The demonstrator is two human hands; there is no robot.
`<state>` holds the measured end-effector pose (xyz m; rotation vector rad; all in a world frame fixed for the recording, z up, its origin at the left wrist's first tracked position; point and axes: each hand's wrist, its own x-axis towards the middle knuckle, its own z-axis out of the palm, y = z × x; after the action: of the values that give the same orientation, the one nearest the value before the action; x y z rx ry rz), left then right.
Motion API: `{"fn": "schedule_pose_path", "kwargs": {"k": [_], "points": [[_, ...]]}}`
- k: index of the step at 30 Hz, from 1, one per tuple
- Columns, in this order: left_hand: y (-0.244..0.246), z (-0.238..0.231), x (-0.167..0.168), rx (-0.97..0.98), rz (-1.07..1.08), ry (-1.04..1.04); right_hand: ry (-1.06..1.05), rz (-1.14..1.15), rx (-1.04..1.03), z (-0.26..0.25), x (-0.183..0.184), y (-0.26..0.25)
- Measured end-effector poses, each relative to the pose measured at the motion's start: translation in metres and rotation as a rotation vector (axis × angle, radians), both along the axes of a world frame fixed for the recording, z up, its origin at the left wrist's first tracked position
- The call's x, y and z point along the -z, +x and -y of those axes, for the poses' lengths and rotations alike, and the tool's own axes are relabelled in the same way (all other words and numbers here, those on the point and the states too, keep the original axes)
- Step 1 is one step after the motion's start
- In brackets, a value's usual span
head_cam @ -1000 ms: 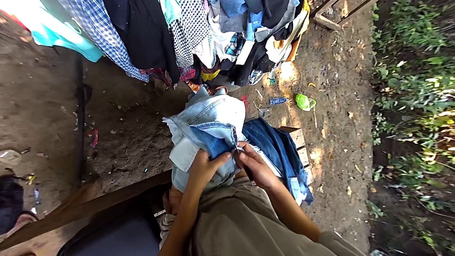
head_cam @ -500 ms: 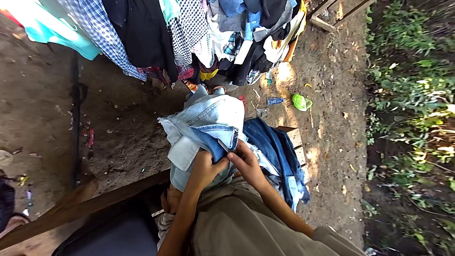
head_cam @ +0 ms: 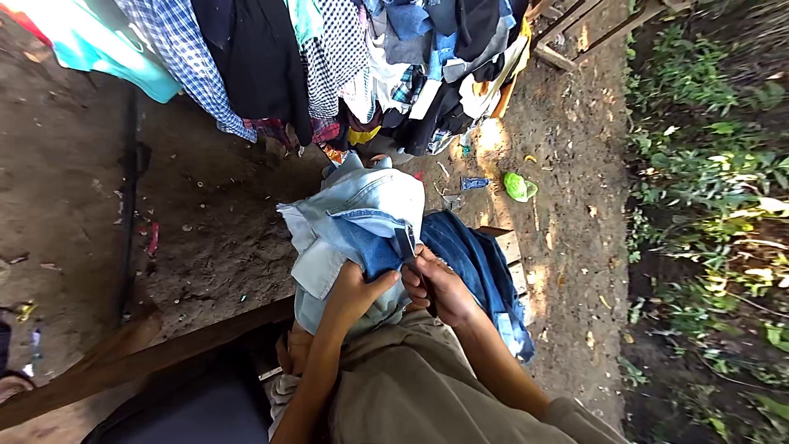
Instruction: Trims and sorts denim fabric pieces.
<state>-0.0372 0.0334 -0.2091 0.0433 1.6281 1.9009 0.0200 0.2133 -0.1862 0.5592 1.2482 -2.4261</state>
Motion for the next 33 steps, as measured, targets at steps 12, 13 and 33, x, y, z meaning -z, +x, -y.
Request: {"fn": "schedule_pose_path", "kwargs": {"k": [12,13,33], "points": [[-0.004,0.004,-0.003,0.025,0.089,0.065,0.978,-0.463,0.052,0.011,0.031,0.028],[-0.005,0.004,-0.003,0.029,0.094,0.059,0.834,-0.410,0.093,0.015,0.027,0.025],[-0.006,0.008,-0.007,-0.026,0.207,0.124,1.106,-0.536,-0.073,0.004,0.040,0.033]]}}
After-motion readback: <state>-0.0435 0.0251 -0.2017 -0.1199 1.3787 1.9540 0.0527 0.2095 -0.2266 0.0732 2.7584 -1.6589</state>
